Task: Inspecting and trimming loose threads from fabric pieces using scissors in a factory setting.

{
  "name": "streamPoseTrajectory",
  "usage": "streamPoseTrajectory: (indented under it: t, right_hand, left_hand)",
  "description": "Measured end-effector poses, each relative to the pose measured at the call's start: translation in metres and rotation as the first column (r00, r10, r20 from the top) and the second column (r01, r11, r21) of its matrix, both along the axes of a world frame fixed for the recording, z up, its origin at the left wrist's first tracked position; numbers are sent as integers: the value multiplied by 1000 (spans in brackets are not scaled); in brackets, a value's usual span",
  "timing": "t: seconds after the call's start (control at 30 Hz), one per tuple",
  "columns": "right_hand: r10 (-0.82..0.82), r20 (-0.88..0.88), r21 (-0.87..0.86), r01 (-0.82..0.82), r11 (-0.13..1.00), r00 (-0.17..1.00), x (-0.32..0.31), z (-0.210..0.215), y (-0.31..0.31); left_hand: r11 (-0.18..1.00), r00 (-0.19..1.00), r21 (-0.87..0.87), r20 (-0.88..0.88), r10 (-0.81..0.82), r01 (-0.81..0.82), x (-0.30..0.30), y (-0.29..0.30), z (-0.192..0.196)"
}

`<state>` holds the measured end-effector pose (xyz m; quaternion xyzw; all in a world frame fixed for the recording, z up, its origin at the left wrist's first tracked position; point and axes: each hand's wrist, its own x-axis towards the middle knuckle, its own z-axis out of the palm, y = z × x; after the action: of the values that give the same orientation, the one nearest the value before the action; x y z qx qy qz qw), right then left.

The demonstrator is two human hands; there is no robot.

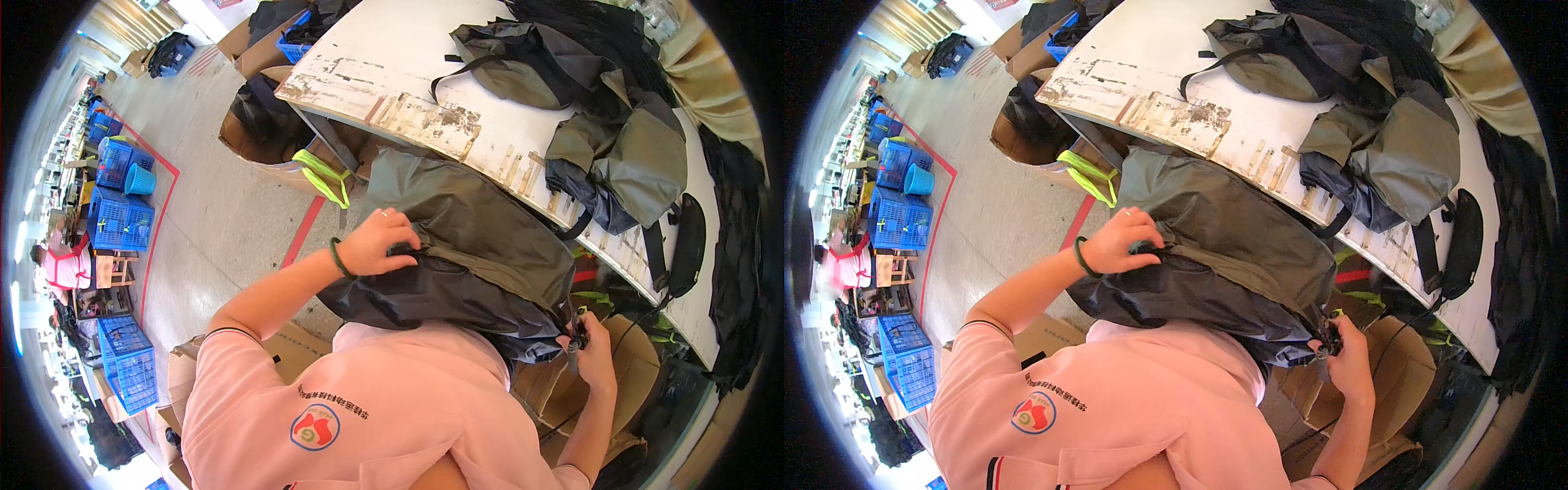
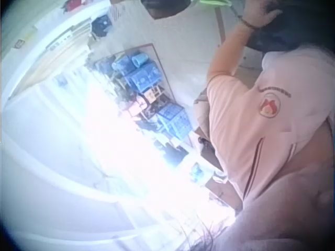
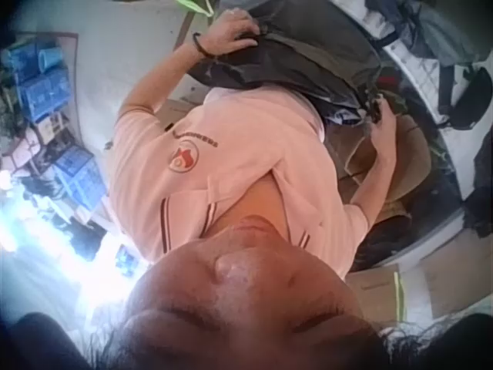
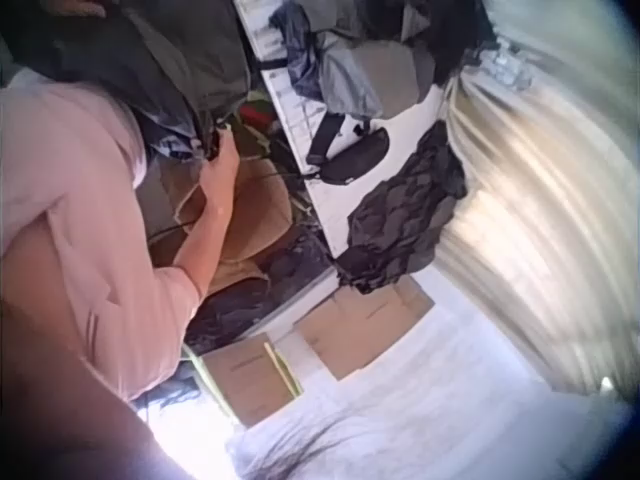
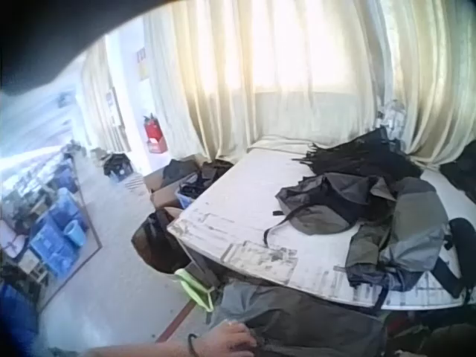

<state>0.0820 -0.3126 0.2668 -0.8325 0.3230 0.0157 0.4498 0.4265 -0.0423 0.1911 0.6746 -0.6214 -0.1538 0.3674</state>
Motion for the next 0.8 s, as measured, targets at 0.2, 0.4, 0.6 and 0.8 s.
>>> streamPoseTrajectory:
  t: [0.2,0.4,0.6,0.8]
  right_hand:
    - [30,-4,-46,-30,999,1000,0,1,-1]
    - [13,41,-67,-10,998,999,-9,-9,-5]
    - [37,75,-85,-31,996,996,-9,-15,-5]
    - [0,47,49,-2,999,999,4,-8,-1]
  left_hand:
    - [998,991,51,131,38,-45,-18,-7,-14]
    - [930,917,-365,356,181,-42,-20,-8,28]
    - [892,894,-452,402,195,9,-23,-7,52]
    - [956,962,-166,-175,212,-241,-7,6,40]
